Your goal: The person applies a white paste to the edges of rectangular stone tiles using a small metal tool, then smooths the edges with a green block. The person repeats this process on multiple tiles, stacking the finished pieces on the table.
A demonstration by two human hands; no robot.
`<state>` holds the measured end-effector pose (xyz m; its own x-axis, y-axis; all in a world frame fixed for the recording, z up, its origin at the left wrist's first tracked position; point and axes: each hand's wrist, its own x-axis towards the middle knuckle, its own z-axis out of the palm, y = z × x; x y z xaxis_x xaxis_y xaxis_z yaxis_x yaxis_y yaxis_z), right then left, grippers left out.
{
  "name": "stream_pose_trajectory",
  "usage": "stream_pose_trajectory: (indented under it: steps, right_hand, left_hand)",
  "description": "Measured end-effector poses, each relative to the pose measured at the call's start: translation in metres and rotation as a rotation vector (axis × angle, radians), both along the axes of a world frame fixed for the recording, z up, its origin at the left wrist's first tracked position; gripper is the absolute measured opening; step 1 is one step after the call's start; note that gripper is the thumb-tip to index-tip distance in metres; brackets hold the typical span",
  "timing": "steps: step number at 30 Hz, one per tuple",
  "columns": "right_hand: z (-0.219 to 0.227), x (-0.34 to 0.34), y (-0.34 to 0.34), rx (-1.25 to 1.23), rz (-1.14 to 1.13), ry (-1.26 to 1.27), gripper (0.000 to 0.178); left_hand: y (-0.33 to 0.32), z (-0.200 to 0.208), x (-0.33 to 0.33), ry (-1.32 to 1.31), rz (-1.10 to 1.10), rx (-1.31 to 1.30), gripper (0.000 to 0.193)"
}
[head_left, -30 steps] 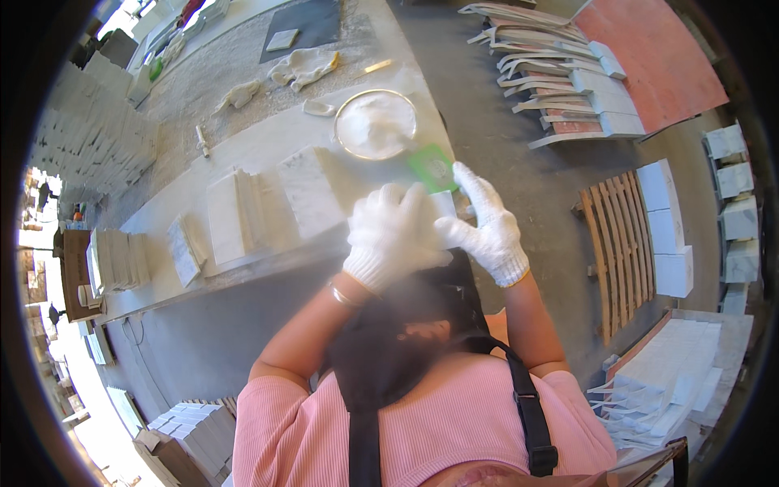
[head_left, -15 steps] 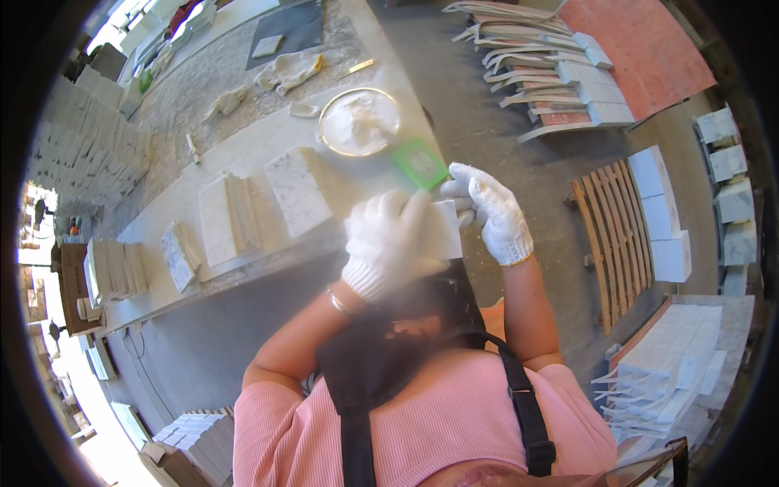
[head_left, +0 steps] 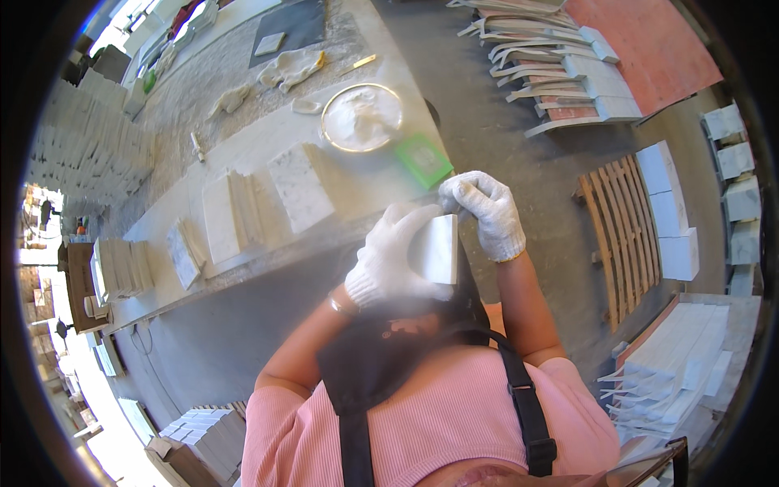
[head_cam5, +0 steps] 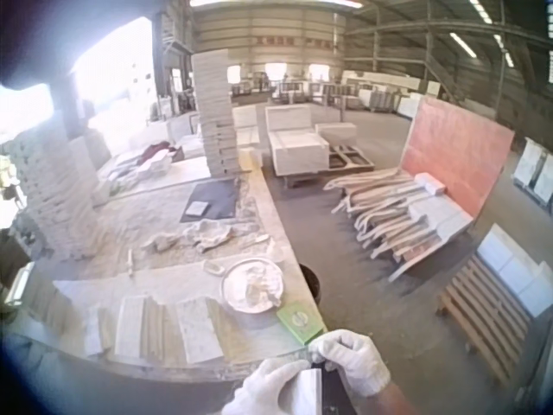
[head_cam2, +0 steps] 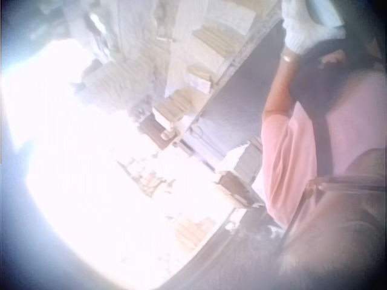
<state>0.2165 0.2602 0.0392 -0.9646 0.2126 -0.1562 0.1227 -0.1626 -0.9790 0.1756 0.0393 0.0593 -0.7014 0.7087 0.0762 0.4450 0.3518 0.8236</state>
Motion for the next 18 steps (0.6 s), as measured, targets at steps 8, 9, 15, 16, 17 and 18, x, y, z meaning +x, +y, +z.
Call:
stream_pose_trajectory:
  steps: [8,9,15,16,17,18]
  right_hand:
    - [0.013,0.012,-0.001,0.005,-0.054,0.043,0.034]
    - [0.013,0.013,-0.003,0.022,-0.047,0.05,0.037]
    - [0.022,0.016,-0.013,0.058,0.01,0.117,0.039]
    - [0.023,0.015,-0.014,0.076,0.019,0.122,0.039]
    - [0.025,0.015,-0.015,0.089,0.03,0.123,0.039]
    - [0.026,0.014,-0.016,0.102,0.043,0.124,0.039]
  left_hand:
    - [-0.014,-0.012,-0.007,-0.26,-0.104,0.191,0.11]
    - [-0.016,-0.013,-0.007,-0.302,-0.113,0.216,0.11]
    - [-0.024,-0.015,-0.009,-0.553,-0.113,0.329,0.111]
    - [-0.026,-0.015,-0.008,-0.586,-0.107,0.34,0.111]
    - [-0.028,-0.016,-0.009,-0.629,-0.124,0.384,0.106]
    - [-0.031,-0.017,-0.01,-0.646,-0.143,0.418,0.101]
